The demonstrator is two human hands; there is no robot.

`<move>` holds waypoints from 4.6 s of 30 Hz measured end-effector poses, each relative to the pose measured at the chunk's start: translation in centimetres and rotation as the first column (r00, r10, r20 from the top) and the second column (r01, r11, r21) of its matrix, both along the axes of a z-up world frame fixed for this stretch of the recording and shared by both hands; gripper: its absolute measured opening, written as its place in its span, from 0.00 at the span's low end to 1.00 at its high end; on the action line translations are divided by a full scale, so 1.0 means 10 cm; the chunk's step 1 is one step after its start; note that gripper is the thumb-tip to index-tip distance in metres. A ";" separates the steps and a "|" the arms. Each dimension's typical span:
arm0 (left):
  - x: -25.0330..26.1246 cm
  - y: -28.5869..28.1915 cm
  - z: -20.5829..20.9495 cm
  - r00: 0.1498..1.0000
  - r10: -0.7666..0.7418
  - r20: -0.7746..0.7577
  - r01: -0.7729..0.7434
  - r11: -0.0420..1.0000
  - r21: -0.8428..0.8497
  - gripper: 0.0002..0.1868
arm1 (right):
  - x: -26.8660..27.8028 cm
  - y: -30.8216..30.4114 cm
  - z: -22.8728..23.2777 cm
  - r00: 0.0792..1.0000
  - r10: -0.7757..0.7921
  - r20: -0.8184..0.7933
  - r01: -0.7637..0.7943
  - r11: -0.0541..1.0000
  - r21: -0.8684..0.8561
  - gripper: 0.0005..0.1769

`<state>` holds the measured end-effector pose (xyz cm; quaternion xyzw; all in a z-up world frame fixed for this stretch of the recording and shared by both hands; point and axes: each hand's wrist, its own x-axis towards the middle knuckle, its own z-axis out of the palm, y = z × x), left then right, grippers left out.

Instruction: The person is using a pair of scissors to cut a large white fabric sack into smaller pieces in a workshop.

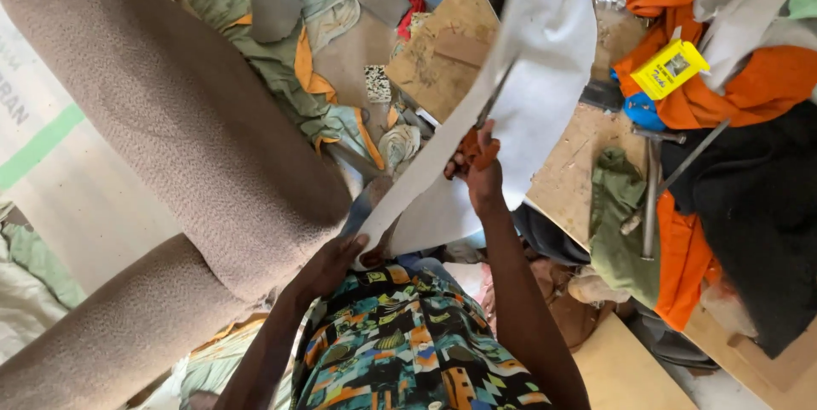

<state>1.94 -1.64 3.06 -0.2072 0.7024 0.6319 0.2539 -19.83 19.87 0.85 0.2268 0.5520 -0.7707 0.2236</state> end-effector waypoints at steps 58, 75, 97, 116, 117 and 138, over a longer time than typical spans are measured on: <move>-0.95 -2.58 -1.15 0.821 -0.215 0.529 0.477 0.767 -0.428 0.20 | -1.64 -0.84 0.01 0.998 -0.007 0.060 -0.004 0.985 0.172 0.33; -4.95 0.10 -1.16 0.840 -0.466 -0.277 0.305 0.829 -0.469 0.21 | -1.46 -0.59 -0.08 0.985 -0.075 0.158 0.058 0.993 0.106 0.33; -4.82 0.02 -1.08 0.891 -0.361 -0.277 0.334 0.932 -0.141 0.23 | -1.60 -0.79 0.19 0.965 0.054 0.258 -0.056 0.998 0.001 0.46; -5.00 0.01 -1.15 0.911 -0.325 -0.253 0.326 0.945 -0.041 0.19 | -2.16 -0.58 0.15 0.982 -0.169 0.088 0.153 0.973 0.172 0.32; -5.03 -0.04 -1.21 0.912 -0.325 -0.251 0.325 0.945 -0.043 0.19 | -2.16 -0.63 0.17 0.982 -0.168 0.090 0.151 0.974 0.170 0.32; -5.06 -0.43 -0.75 0.915 -0.270 -0.300 0.259 0.963 -0.079 0.22 | -2.65 -0.38 -0.16 0.994 -0.104 0.046 0.093 0.976 0.195 0.43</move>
